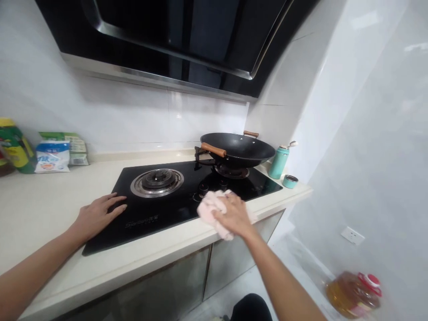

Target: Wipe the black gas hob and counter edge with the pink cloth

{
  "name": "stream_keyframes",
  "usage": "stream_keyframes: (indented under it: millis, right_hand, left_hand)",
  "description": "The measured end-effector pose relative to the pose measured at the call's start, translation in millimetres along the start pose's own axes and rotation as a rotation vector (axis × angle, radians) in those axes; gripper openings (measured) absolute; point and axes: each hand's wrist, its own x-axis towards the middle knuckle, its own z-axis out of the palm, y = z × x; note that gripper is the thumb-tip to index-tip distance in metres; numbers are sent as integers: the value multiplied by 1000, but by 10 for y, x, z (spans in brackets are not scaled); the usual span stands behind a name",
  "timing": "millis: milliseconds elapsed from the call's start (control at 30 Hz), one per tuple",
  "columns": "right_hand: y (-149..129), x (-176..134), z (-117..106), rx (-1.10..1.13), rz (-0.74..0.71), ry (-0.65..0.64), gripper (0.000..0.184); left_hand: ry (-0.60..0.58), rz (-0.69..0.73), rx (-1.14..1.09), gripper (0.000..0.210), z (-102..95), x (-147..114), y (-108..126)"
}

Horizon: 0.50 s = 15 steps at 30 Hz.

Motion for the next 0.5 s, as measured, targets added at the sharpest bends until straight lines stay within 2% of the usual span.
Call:
stream_keyframes:
  millis: [100,167,267,367,433,500]
  right_hand:
    - [-834,-271,154,149,-279,-101,57]
    - [-1353,-362,240,213,-489,-173,56]
    - [-1897,-407,358,252,-706,-248,61]
    - [-2050,-413,421,271,-825,-260,61]
    - [-1939,-408,405,282,-830,-219,56]
    - [-1681,-391,344,285,-763,-154,49]
  left_hand:
    - [-37,21,66,55,-33,1,16]
    - [-87,113,154,48,-116,-13,45]
    - [-106,204,235,46,-320,-106,100]
    - [-112,91,104,58,-515,-337,144]
    - [-140,21,-13,63,-585,-557,152]
    - [-130,-24,-67,62,-609,-787,128]
